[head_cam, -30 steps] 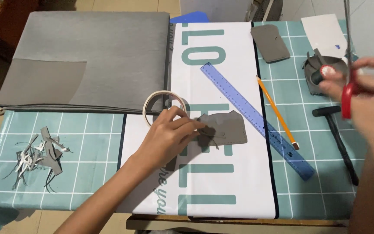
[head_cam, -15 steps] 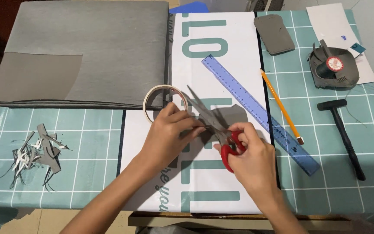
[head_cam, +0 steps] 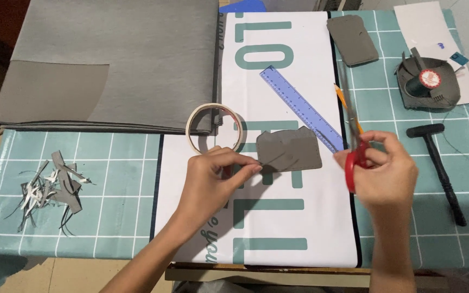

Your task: Marking leather with a ruler and pencil, trimming it with scissors, and applying double-sided adhesive tape to the edges.

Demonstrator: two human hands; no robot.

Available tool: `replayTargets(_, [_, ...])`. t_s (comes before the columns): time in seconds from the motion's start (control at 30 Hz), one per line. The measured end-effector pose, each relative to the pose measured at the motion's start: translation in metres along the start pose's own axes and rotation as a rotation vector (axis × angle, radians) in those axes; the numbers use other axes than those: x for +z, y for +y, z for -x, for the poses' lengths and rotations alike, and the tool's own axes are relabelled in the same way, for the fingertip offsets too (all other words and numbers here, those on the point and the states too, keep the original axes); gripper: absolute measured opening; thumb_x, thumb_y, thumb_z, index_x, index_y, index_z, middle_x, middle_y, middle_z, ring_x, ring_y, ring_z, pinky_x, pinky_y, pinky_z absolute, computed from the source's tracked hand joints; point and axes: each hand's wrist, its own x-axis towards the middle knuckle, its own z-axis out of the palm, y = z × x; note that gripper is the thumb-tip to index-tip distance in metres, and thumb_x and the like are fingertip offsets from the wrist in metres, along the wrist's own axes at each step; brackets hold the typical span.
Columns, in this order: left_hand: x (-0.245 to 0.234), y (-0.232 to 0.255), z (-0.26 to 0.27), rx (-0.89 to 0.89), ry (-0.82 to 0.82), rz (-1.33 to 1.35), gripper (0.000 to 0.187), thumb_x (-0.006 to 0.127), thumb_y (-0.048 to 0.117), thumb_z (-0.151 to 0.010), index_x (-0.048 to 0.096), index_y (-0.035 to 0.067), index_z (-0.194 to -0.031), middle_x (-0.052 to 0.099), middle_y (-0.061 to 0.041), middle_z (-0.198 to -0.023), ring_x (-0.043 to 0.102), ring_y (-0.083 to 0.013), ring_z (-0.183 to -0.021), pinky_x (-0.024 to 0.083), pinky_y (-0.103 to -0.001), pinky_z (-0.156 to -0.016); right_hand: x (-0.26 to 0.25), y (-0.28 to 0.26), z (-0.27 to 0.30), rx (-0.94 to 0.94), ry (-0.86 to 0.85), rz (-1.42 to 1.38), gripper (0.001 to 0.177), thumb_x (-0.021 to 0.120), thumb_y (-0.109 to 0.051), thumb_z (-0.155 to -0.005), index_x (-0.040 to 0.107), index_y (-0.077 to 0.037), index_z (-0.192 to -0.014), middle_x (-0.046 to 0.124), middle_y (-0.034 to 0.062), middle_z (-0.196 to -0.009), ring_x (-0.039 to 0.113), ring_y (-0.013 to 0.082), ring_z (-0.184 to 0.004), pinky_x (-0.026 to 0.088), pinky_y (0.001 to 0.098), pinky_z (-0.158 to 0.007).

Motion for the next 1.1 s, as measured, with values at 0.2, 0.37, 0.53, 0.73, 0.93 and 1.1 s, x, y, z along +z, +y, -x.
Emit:
replayTargets(0.2, [0.009, -0.001, -0.001, 0.543, 0.036, -0.240, 0.018, 0.086, 0.002, -0.087, 0.076, 0.007, -0.100, 0.074, -0.002, -0.090, 0.055, -0.0168, -0.078, 0.049, -0.027, -0.069, -0.016, 0.000, 0.005, -0.095, 0.114, 0.104, 0.039, 0.084, -0.002, -0.089, 0.057, -0.005, -0.116, 0.073, 0.0134, -0.087, 0.052, 0.0127, -0.067, 0.049, 0.0262, -0.064])
replayTargets(0.37, [0.008, 0.015, -0.007, 0.417, -0.006, -0.137, 0.009, 0.082, 0.009, -0.088, 0.078, 0.009, -0.096, 0.077, 0.000, -0.089, 0.060, -0.0150, -0.079, 0.050, -0.027, -0.073, -0.022, -0.028, 0.022, -0.088, -0.060, -0.127, 0.046, 0.078, 0.008, -0.081, 0.052, 0.007, -0.119, 0.074, 0.0292, -0.095, 0.077, 0.0303, -0.087, 0.066, 0.0364, -0.083])
replayTargets(0.53, [0.011, 0.025, -0.006, 0.272, -0.030, -0.082, 0.009, 0.084, 0.012, -0.086, 0.080, 0.012, -0.094, 0.076, 0.003, -0.081, 0.054, -0.0110, -0.070, 0.047, -0.024, -0.063, -0.005, -0.080, 0.036, 0.510, -0.207, -0.160, 0.039, 0.070, 0.013, -0.084, 0.057, 0.002, -0.119, 0.082, 0.0276, -0.106, 0.081, 0.0313, -0.105, 0.066, 0.0362, -0.087])
replayTargets(0.73, [0.009, 0.034, -0.001, 0.270, -0.060, -0.058, 0.010, 0.084, 0.014, -0.085, 0.079, 0.012, -0.093, 0.077, 0.002, -0.081, 0.062, -0.0108, -0.072, 0.048, -0.026, -0.070, 0.006, -0.044, 0.036, 0.276, -0.239, -0.313, 0.050, 0.088, 0.013, -0.063, 0.064, -0.001, -0.105, 0.076, 0.0175, -0.077, 0.075, 0.0215, -0.075, 0.063, 0.0331, -0.079])
replayTargets(0.93, [0.011, 0.037, 0.004, 0.304, -0.009, -0.065, 0.013, 0.086, 0.012, -0.084, 0.078, 0.012, -0.095, 0.077, 0.000, -0.084, 0.059, -0.0128, -0.074, 0.048, -0.025, -0.064, -0.004, -0.047, 0.036, 0.261, -0.338, -0.383, 0.053, 0.082, 0.017, -0.066, 0.058, -0.001, -0.109, 0.082, 0.0280, -0.087, 0.079, 0.0285, -0.081, 0.060, 0.0330, -0.076])
replayTargets(1.1, [0.011, 0.044, 0.007, 0.340, 0.001, -0.089, 0.015, 0.087, 0.013, -0.083, 0.079, 0.012, -0.096, 0.078, 0.001, -0.086, 0.057, -0.0129, -0.073, 0.046, -0.026, -0.069, 0.002, -0.050, 0.041, 0.274, -0.207, -0.477, 0.051, 0.084, 0.012, -0.064, 0.059, -0.001, -0.107, 0.069, 0.0156, -0.075, 0.066, 0.0247, -0.067, 0.057, 0.0360, -0.064])
